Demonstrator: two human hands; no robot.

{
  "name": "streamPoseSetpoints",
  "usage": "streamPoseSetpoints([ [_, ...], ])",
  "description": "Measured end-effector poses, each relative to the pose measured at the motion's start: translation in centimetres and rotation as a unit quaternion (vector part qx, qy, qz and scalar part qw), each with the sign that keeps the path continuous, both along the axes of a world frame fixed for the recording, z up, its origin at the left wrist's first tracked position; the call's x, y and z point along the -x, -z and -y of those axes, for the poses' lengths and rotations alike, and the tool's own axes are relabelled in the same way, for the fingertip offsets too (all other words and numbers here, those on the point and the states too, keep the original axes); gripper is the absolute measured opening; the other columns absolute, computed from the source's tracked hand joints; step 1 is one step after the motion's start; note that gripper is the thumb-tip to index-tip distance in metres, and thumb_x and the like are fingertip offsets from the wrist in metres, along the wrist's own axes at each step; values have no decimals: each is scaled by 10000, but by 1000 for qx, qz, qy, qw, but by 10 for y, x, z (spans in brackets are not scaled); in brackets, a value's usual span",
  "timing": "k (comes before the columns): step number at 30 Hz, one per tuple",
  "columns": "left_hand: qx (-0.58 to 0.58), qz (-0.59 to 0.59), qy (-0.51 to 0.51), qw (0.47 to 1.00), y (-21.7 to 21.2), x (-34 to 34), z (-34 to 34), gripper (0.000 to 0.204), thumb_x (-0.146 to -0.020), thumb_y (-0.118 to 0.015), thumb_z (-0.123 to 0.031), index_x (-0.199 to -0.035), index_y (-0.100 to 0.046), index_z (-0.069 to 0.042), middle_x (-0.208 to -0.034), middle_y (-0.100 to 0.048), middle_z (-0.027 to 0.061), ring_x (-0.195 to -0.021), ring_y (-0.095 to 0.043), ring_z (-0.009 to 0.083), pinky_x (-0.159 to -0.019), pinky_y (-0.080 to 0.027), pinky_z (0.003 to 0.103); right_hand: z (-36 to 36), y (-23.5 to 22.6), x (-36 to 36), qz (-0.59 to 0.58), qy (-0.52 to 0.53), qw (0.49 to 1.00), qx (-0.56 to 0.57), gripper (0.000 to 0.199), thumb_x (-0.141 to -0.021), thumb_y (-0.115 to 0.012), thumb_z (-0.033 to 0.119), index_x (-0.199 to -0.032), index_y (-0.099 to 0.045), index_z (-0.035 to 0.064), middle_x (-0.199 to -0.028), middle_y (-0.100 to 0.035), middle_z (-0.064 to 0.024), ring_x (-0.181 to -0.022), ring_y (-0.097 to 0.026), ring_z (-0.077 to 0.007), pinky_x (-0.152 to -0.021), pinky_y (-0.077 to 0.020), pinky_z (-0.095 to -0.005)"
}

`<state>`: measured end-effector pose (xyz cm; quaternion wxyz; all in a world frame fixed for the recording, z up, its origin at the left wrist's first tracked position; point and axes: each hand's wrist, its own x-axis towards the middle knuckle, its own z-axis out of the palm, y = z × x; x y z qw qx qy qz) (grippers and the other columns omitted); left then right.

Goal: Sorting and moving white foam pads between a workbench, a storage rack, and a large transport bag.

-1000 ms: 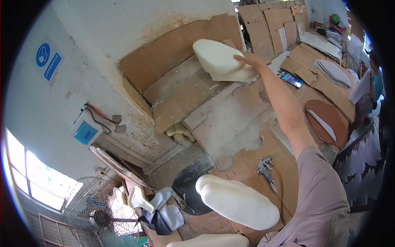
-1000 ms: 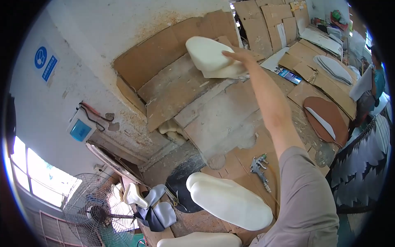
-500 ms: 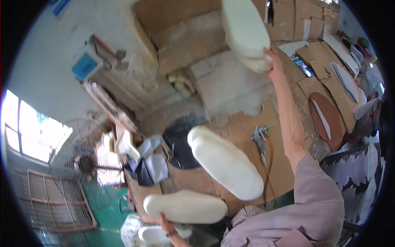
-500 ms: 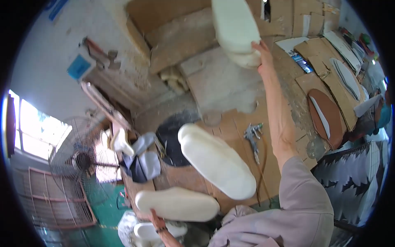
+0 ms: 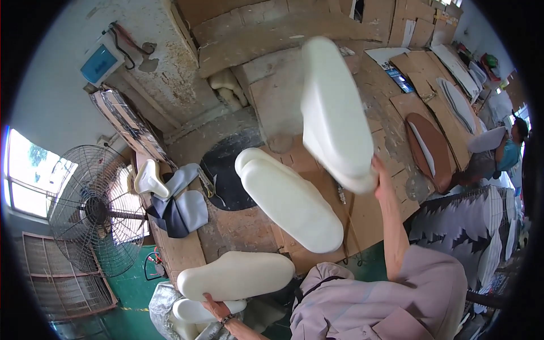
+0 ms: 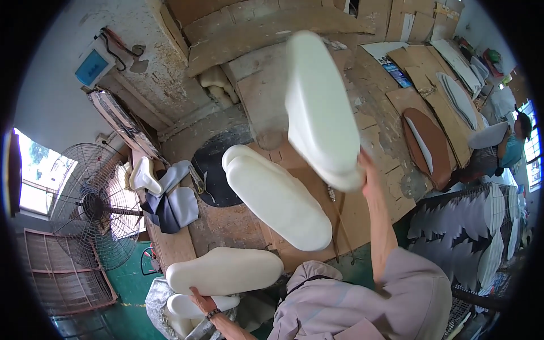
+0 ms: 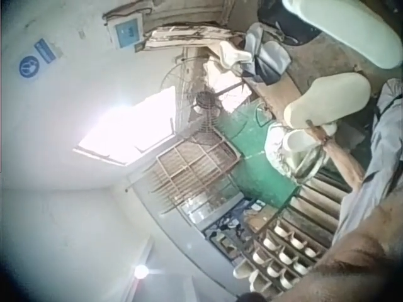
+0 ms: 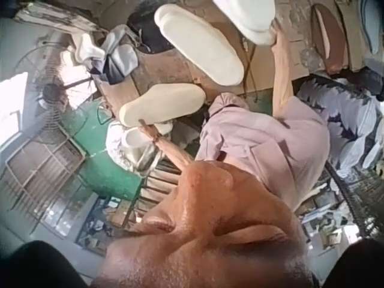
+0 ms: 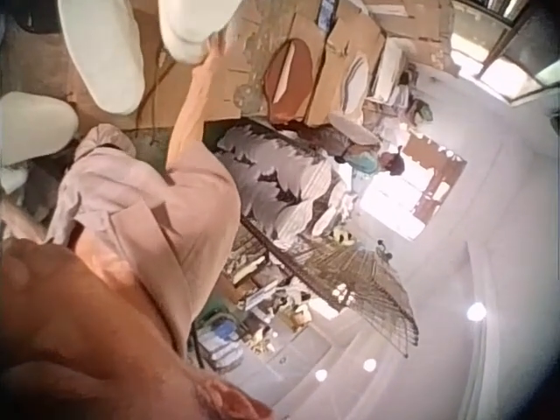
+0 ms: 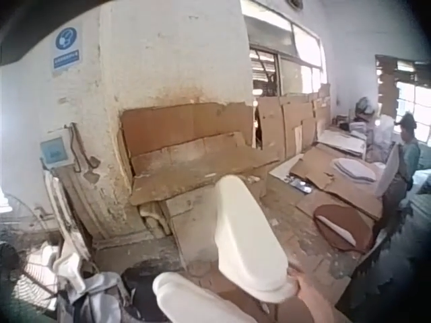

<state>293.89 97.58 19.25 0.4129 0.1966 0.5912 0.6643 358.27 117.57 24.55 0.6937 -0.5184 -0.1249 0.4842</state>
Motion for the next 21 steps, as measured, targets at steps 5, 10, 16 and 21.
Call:
streamPoseSetpoints([
  [5, -11, -6, -28, 1000, -10, -4, 0, 790, -836, -779, -495, -1350, -461, 13, -1189, -597, 101, -1042, -603, 204, -872, -534, 355, 92, 60, -4, 165, -125, 965, 161, 520, -875, -707, 115, -1378, -582, 80, -1369, -598, -105, -1225, -575, -221, -1035, -450, -352],
  [10, -4, -62, -3, 998, -28, -1, -10, 844, -809, -797, -514, -1363, -441, 13, -1211, -585, 112, -1057, -604, 215, -888, -534, 354, 69, 21, -46, 262, -268, 879, 295, 513, -792, -655, 58, -1304, -655, 102, -1310, -631, -88, -1097, -627, -223, -916, -499, -351],
  [16, -10, -78, -30, 996, -50, -10, -16, 823, -815, -825, -404, -1366, -426, 59, -1227, -569, 153, -1077, -581, 248, -908, -509, 385, -10, 6, -72, 357, -111, 837, 399, 454, -879, -548, 161, -1315, -589, 45, -1154, -686, -131, -829, -704, -292, -759, -567, -361],
  [21, -9, -71, -39, 997, -33, -6, -2, 765, -869, -779, -415, -1361, -433, 57, -1213, -586, 143, -1043, -611, 232, -878, -535, 371, -8, 64, -74, 223, -63, 966, 114, 665, -928, -603, 257, -1513, -353, 65, -1417, -486, -238, -1082, -642, -309, -882, -566, -399],
])
